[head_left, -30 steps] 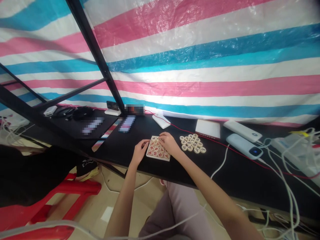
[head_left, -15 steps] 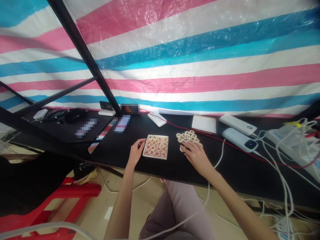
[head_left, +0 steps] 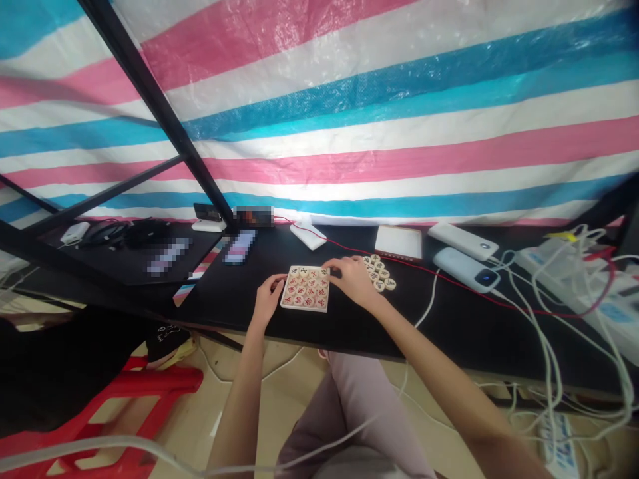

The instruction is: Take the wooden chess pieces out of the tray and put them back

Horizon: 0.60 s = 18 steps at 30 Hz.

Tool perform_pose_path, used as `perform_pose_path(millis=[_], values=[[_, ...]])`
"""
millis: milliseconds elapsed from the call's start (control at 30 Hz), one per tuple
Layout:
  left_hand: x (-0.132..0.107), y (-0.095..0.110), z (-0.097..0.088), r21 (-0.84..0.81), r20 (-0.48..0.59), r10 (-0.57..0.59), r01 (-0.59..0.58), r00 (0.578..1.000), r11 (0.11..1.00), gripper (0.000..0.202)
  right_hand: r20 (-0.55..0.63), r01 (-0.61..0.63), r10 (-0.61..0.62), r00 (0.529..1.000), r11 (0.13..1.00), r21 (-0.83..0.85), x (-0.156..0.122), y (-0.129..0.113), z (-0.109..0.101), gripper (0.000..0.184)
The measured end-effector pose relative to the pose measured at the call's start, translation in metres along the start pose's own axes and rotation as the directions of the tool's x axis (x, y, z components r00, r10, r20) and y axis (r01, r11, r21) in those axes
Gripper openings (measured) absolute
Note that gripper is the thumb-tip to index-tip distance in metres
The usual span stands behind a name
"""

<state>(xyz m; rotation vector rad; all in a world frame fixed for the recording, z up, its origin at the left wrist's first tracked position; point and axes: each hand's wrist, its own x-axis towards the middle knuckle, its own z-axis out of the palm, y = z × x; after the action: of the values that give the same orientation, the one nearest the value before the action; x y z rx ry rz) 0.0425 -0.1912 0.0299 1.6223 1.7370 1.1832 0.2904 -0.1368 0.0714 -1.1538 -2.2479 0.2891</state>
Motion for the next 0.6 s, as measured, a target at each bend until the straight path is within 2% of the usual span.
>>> perform_pose_path(millis=[100,233,600], values=[[0.001,-0.002,0.001,-0.001,0.0,0.013,-0.013,1.0,1.0,0.028,0.013,0.018,-0.016,1.0,0.994,-0.11,0.018,-0.009,0.022,0.014],[0.001,-0.005,0.001,0.008,0.003,0.025,-0.025,1.0,1.0,0.027,0.027,0.048,-0.045,0.999,0.989,-0.137,0.021,-0.012,0.042,0.012],[0.0,-0.003,0.002,0.009,-0.003,0.017,-0.017,1.0,1.0,0.027,-0.012,0.109,-0.112,0.994,0.982,-0.153,0.011,-0.005,0.048,0.019]])
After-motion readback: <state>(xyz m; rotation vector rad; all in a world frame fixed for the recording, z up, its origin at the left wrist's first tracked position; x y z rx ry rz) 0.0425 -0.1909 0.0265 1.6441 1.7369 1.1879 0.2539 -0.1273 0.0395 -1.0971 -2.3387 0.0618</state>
